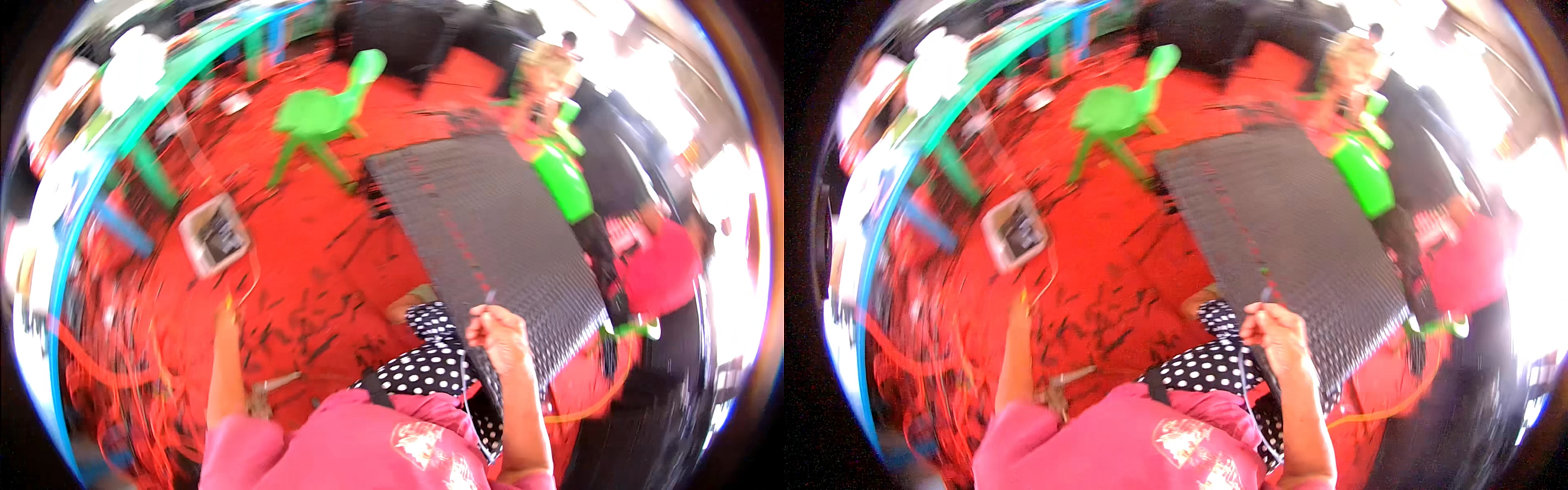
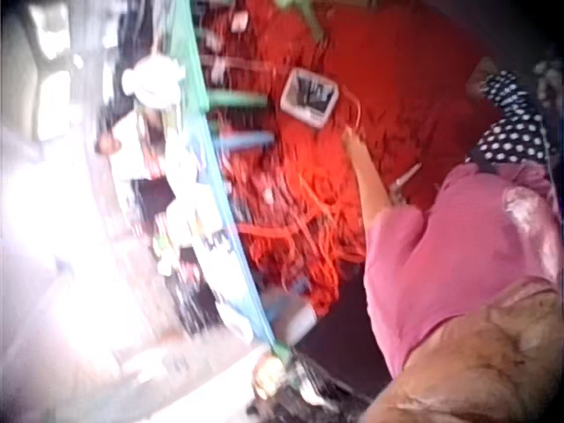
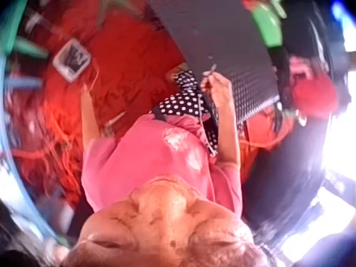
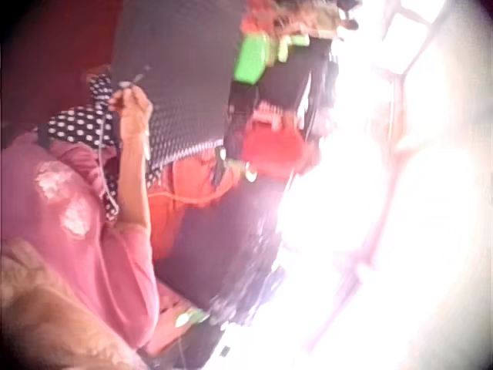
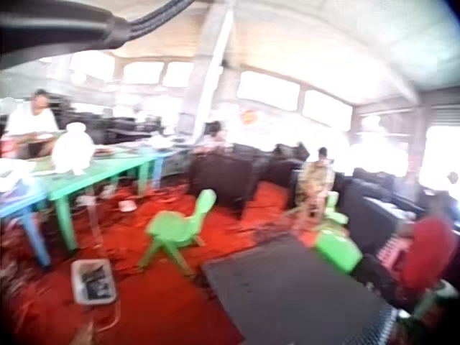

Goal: The person sits on the floor and weaves a black plastic strip into a dark woven mat using a metal hook tool. They pull the strip through the weave, trim excess with pliers, and continue the weaving process along the edge of the mat.

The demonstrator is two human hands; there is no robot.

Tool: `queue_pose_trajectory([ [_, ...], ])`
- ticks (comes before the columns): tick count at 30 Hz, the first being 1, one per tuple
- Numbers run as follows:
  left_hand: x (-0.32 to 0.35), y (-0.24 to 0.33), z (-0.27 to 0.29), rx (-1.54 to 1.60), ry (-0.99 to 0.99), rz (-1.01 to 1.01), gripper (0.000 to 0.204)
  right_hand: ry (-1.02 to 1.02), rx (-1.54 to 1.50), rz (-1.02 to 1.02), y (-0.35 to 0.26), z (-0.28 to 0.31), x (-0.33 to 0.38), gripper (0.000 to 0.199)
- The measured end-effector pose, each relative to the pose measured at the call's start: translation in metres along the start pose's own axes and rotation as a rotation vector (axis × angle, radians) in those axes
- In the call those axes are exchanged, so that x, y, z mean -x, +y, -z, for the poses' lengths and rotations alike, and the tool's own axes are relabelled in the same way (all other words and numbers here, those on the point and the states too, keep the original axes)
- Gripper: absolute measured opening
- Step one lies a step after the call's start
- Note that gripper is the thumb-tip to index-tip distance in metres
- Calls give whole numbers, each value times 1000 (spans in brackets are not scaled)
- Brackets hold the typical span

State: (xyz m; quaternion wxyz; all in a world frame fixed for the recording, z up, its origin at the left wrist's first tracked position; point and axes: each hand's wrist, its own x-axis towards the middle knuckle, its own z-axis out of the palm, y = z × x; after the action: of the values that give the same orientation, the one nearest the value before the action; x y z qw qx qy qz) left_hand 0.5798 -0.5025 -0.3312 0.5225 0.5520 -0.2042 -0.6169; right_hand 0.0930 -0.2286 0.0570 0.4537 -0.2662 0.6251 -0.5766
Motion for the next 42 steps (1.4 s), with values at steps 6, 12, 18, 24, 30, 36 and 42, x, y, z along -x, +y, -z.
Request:
queue_pose_trajectory([
  [6, -127, 11, 12, -417, 166, -106, 26, 78, -126, -40, 21, 18, 36, 21],
  [12, -98, 21, -110, -611, -60, -671, 47, 161, -34, -35, 19, 22, 72, 21],
  [18, 150, 44, -258, -618, -636, -297, 30, 326, 57, 44, -14, 43, 122, 18],
  [24, 310, 31, -335, -642, -1238, -394, 14, 811, 199, 137, -25, 86, 225, 12],
  [30, 407, 4, -412, -592, -1624, -1349, 22, 775, 123, 106, 33, 115, 259, 11],
  [36, 433, -20, -448, -899, -1661, -1416, 24, 869, 337, 85, 66, 120, 250, 11],
  [42, 433, -25, -472, -1170, -1684, -561, 17, 1012, 336, 149, 87, 132, 220, 11],
])
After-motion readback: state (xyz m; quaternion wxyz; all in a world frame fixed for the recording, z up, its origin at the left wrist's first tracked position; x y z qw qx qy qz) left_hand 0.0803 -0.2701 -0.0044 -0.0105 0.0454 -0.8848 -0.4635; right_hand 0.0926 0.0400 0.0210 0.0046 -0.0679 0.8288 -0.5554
